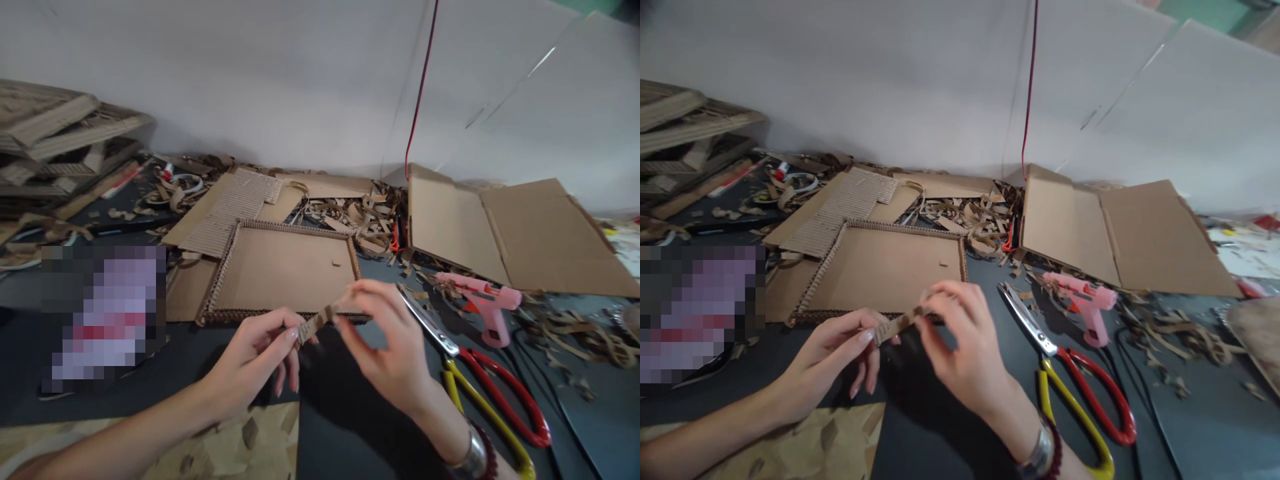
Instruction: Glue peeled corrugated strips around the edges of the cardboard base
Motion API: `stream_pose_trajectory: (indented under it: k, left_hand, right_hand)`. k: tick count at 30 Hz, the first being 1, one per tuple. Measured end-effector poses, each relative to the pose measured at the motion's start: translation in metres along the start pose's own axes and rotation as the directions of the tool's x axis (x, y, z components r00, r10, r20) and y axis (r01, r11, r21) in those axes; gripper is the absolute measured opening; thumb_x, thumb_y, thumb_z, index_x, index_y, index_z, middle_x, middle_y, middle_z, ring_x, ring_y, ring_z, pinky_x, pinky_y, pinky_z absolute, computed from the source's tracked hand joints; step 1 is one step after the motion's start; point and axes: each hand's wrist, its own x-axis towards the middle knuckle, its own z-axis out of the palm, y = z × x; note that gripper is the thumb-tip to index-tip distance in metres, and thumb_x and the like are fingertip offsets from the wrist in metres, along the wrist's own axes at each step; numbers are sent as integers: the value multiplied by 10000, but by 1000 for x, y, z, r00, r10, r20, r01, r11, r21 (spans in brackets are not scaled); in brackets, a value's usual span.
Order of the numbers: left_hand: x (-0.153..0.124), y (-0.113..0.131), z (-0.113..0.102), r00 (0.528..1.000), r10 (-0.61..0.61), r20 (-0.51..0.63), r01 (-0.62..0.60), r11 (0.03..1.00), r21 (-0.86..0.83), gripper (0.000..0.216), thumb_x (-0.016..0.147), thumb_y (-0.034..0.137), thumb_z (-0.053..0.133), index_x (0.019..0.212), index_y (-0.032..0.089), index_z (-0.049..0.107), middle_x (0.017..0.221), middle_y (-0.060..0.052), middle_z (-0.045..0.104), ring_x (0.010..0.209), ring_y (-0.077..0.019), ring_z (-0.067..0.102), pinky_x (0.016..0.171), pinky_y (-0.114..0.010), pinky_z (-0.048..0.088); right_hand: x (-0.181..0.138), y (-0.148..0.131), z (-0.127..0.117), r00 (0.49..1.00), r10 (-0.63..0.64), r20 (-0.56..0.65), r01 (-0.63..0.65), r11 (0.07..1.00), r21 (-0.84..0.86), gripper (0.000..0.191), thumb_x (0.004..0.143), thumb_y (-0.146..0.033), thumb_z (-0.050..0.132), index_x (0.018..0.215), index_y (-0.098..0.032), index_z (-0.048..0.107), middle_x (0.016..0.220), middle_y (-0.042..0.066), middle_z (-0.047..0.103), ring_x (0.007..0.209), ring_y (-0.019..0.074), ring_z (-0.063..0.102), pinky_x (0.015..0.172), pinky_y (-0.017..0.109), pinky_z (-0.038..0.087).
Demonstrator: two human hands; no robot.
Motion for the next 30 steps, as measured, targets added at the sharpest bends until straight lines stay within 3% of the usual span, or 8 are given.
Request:
stream_pose_trajectory:
  k: [2,5,13,18,30]
  left_hand:
    - [1,1,1,999,-47,25,49,995,-82,321,815,460,479,727,151,477,437,45,486,352,-74,484,331,-143,377]
    - [2,1,1,996,-71,58,79,983,-167,343,789,481,517,702,153,468,435,49,485,345,-67,477,324,-132,356]
    - [1,3,1,997,-25,74,38,983,-180,355,780,465,544,659,145,448,610,37,466,381,-47,489,327,-134,351]
    - [1,5,1,997,0,83,13,986,-165,361,794,450,530,643,133,445,776,7,463,423,-31,511,338,-131,341]
    - [-1,2,2,996,-29,83,40,991,-128,340,797,463,516,673,168,402,538,62,426,383,-46,449,338,-127,321]
  right_hand:
    - [-2,-6,3,979,-153,136,144,987,71,152,766,-109,595,886,-195,557,1023,80,580,994,206,492,852,389,454]
    - [-5,-9,7,952,-202,228,163,970,178,149,789,-109,587,903,-202,560,1040,61,599,1051,203,455,885,389,449]
    - [-5,-9,11,949,-199,244,127,951,281,146,821,-73,538,917,-183,542,955,59,586,921,158,498,804,313,483]
    - [-7,-9,11,933,-262,248,201,948,246,183,823,-41,512,944,-177,528,935,66,560,896,164,491,780,318,489]
    - [-2,-14,7,886,-322,332,296,947,129,189,856,-39,418,938,-150,547,932,87,543,924,176,466,791,302,485]
